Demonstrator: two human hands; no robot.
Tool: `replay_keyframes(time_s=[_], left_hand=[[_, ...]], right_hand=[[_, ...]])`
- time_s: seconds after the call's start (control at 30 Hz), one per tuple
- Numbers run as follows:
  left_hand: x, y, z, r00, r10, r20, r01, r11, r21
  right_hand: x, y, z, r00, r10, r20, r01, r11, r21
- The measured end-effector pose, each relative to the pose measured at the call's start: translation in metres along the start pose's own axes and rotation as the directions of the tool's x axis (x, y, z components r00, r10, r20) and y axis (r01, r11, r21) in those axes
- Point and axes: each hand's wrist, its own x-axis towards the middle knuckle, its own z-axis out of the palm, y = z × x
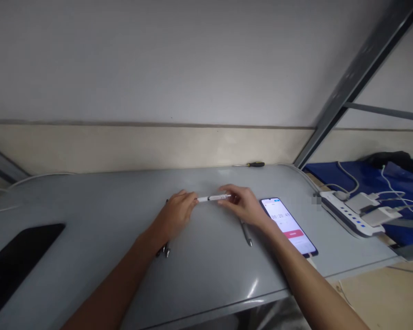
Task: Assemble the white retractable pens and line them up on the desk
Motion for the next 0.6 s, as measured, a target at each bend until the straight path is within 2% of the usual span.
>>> replay_keyframes(time_s=[0.13, 0.2, 0.27, 0.33, 0.4, 0.5, 0.53, 0.6], left_hand=[[0.000, -0.001, -0.002, 0.999, 0.044, -0.002, -0.044, 0.997, 0.064], [0.000, 0.000, -0.003, 0.996, 0.089, -0.031, -0.084, 0.987, 0.138], [0.001, 0.002, -0.005, 0.989, 0.126, -0.076, -0.110, 0.975, 0.195], [0.000, 0.004, -0.007, 0.983, 0.140, -0.123, -0.115, 0.975, 0.190], [0.000, 0.007, -0.008, 0.982, 0.135, -0.135, -0.118, 0.985, 0.124], [-0.002, 0.011, -0.008, 0.988, 0.134, -0.070, -0.132, 0.991, 0.028], [-0.002, 0.012, -0.008, 0.990, 0.132, -0.056, -0.132, 0.991, 0.018], [-0.002, 0.012, -0.009, 0.991, 0.110, -0.070, -0.107, 0.993, 0.042]], right_hand=[[-0.002, -0.003, 0.001, 0.995, 0.037, 0.090, -0.033, 0.998, -0.044], [-0.002, -0.005, 0.002, 0.984, 0.083, 0.156, -0.082, 0.997, -0.009], [-0.002, -0.006, 0.003, 0.964, 0.141, 0.224, -0.171, 0.978, 0.120], [0.000, -0.006, 0.006, 0.948, 0.208, 0.241, -0.276, 0.916, 0.293], [0.003, -0.005, 0.009, 0.949, 0.263, 0.172, -0.314, 0.822, 0.475], [0.007, -0.003, 0.013, 0.942, 0.333, 0.030, -0.239, 0.610, 0.756], [0.008, -0.002, 0.014, 0.933, 0.359, 0.031, -0.222, 0.505, 0.834], [0.009, -0.001, 0.014, 0.919, 0.380, 0.105, -0.230, 0.301, 0.925]])
